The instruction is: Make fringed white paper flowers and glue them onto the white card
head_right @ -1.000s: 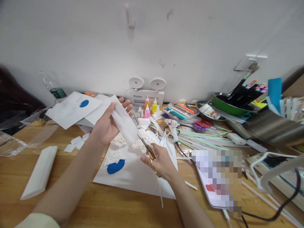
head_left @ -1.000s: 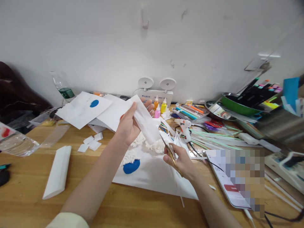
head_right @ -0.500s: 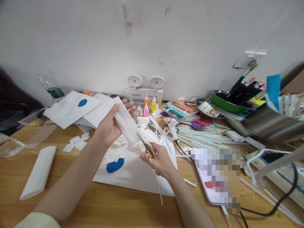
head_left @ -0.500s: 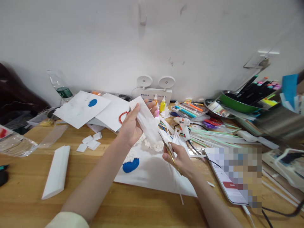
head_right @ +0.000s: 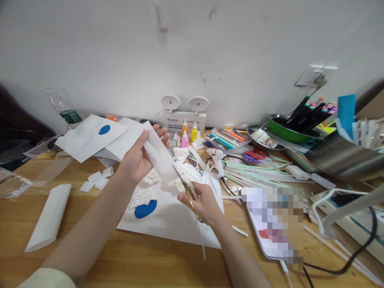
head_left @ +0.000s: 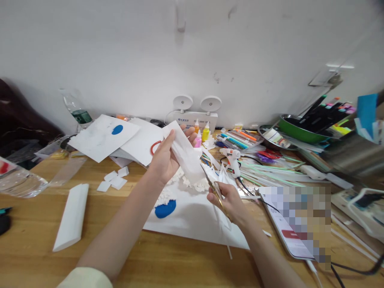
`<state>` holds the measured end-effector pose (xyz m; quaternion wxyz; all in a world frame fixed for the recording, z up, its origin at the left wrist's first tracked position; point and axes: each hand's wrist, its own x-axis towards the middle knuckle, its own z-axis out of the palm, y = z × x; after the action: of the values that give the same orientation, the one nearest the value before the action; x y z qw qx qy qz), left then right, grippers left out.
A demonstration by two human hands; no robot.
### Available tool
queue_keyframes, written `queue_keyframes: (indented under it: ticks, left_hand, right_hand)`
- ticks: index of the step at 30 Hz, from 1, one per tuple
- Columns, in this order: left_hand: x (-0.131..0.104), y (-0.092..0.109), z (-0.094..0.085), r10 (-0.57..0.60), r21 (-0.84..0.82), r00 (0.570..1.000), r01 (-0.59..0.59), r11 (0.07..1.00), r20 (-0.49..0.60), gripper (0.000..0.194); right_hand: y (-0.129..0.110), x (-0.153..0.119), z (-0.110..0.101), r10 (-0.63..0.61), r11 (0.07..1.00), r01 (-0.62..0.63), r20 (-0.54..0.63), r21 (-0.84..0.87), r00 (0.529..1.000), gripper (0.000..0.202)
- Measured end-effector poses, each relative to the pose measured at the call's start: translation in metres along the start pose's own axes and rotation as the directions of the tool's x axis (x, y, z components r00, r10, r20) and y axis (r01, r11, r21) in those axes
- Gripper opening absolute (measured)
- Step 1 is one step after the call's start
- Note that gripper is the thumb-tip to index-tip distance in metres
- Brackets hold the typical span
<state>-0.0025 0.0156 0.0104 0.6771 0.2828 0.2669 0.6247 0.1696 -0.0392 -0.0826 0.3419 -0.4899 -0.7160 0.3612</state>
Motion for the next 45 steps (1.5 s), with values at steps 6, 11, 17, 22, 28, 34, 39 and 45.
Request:
queue_keyframes:
  ticks: [6,11,17,22,28,34,39,45]
  left_hand:
    - [0.001,0.0,0.0,-0.002,-0.001,1.0,0.002,1.0,-0.01,0.03]
    - [0.001,0.001,-0.001,0.01,0.002,1.0,-0.01,1.0,0.005,0.03]
    - [0.002,0.0,-0.004,0.024,0.002,0.999,-0.024,1.0,0.033,0.028]
    - [0.002,0.001,-0.004,0.022,-0.001,1.0,-0.022,1.0,0.02,0.03]
    - [0.002,0.0,-0.004,0.014,0.008,1.0,-0.014,1.0,0.015,0.028]
    - [0.001,-0.009,-0.003,-0.003,0.001,0.998,0.003,1.0,0.065,0.027]
    - [-0.002,-0.017,-0.001,-0.052,-0.003,0.994,0.052,0.999,0.091,0.028]
    - [-0.002,-0.019,-0.001,-0.061,-0.033,0.992,0.065,0.997,0.112,0.026]
  right_hand:
    - [-0.001,-0.002,0.0,0.02,0.999,-0.019,-0.022,0.048,1.0,0.046]
    - [0.0,-0.002,0.0,0.036,0.999,-0.035,-0.036,0.026,0.999,0.049]
    - [-0.001,-0.001,0.001,0.049,0.999,-0.049,-0.051,0.001,0.997,0.053]
    - [-0.001,0.001,0.002,0.069,0.998,-0.069,-0.081,-0.004,0.994,0.054]
    - [-0.001,0.0,0.002,0.065,0.995,-0.064,-0.012,0.078,0.998,0.053]
    - [-0.001,-0.004,0.003,0.013,0.979,-0.032,0.093,0.2,0.996,0.048]
    - [0.0,-0.003,0.003,0.034,0.977,-0.051,0.088,0.206,0.996,0.048]
    - [0.002,-0.004,0.003,0.037,0.975,-0.053,0.074,0.217,0.997,0.046]
